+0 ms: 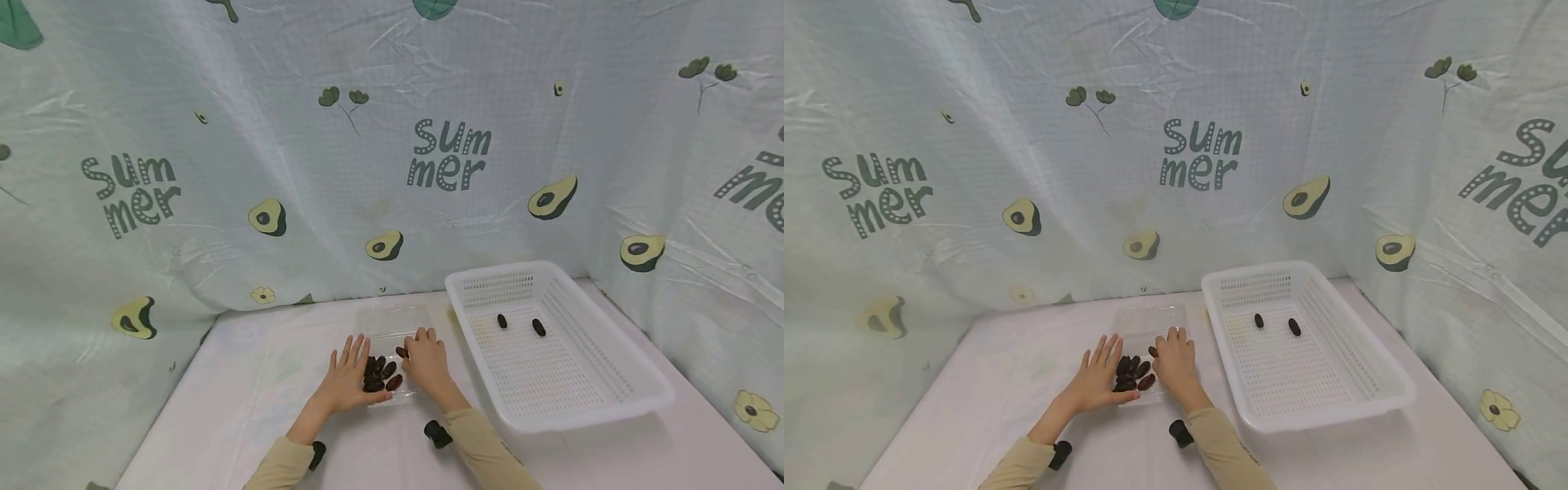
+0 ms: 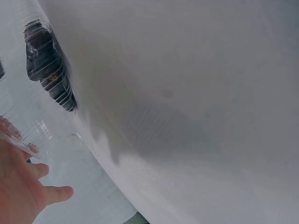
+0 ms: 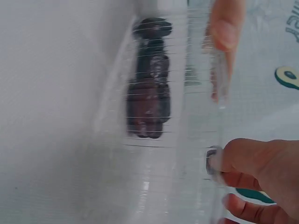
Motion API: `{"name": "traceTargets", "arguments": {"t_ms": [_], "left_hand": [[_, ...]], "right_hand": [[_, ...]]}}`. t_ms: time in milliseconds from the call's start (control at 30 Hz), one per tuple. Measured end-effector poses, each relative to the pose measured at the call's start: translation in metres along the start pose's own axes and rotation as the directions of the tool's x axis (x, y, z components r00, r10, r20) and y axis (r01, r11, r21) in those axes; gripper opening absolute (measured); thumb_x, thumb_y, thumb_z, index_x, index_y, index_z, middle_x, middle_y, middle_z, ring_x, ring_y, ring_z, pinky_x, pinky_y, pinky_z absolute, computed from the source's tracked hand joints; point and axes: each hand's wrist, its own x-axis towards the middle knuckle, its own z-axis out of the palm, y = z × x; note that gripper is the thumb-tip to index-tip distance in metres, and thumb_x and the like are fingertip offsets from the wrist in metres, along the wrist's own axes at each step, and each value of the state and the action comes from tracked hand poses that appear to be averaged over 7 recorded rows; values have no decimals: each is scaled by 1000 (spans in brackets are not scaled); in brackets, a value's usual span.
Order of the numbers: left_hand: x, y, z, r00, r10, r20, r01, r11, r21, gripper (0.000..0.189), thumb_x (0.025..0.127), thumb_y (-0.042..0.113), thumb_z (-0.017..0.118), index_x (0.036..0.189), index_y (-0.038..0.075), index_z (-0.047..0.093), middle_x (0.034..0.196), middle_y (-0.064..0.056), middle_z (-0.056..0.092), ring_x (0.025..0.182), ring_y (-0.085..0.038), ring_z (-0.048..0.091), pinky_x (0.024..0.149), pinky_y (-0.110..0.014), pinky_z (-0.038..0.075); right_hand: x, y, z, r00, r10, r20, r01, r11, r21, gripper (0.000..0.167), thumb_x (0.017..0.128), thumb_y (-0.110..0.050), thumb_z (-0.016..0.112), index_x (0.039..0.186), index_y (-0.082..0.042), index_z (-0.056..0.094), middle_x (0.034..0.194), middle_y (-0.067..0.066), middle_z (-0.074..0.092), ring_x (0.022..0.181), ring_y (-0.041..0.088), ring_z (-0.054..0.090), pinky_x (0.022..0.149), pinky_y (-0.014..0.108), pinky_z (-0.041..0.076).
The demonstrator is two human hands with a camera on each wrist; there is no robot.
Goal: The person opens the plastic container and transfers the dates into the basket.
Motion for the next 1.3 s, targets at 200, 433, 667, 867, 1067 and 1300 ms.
{"name": "traceTargets", "arguments": {"t_ms": [200, 433, 667, 867, 1067, 1300], "left_hand": [[0, -2, 0, 1000, 17, -7, -17, 1000, 1, 114, 65, 79, 46, 142, 1, 16, 149, -18, 14, 137, -38, 10, 102, -62, 16], [-2, -1, -2, 1000, 29, -11, -29, 1000, -12, 114, 65, 79, 47, 142, 1, 16, 149, -19, 15, 137, -38, 11, 101, -63, 16], [-3, -3, 0, 1000, 27, -4, -27, 1000, -9, 114, 65, 80, 45, 142, 1, 17, 148, -19, 15, 137, -38, 10, 101, -63, 16], [-7, -3, -1, 999, 37, -19, -38, 999, -14, 113, 66, 79, 45, 142, 1, 17, 148, -19, 15, 137, -38, 11, 101, -63, 15], [-10, -6, 0, 997, 63, -47, -66, 996, -55, 115, 65, 81, 42, 141, -1, 18, 147, -21, 16, 136, -39, 12, 100, -64, 14], [-11, -7, -2, 998, 57, -10, -57, 998, -28, 115, 65, 80, 45, 142, 1, 15, 149, -19, 13, 137, -37, 10, 101, -64, 16]], "right_hand": [[-5, -3, -22, 998, -11, -70, 13, 999, 29, 14, 70, -20, 71, 73, -12, 59, 80, 6, 50, 80, 22, 45, 58, 33, 39], [-12, -3, -52, 978, -36, -204, 48, 997, 56, 11, 71, -18, 71, 75, -13, 62, 77, 5, 50, 76, 21, 45, 58, 31, 39], [-16, 1, -92, 959, -33, -281, 62, 993, 96, 10, 71, -16, 71, 78, -12, 64, 77, 5, 52, 75, 21, 47, 53, 27, 37], [-19, 7, -123, 946, -42, -322, 79, 991, 105, 10, 70, -13, 71, 78, -12, 64, 77, 5, 52, 77, 23, 47, 55, 28, 39], [-21, 18, -149, 933, -45, -357, 81, 993, 89, 10, 71, -11, 71, 79, -11, 65, 79, 7, 53, 79, 25, 47, 59, 32, 42], [-23, 48, -174, 928, -48, -369, 49, 999, -9, 10, 73, -10, 70, 81, -7, 65, 82, 12, 53, 80, 29, 47, 57, 37, 42]]}}
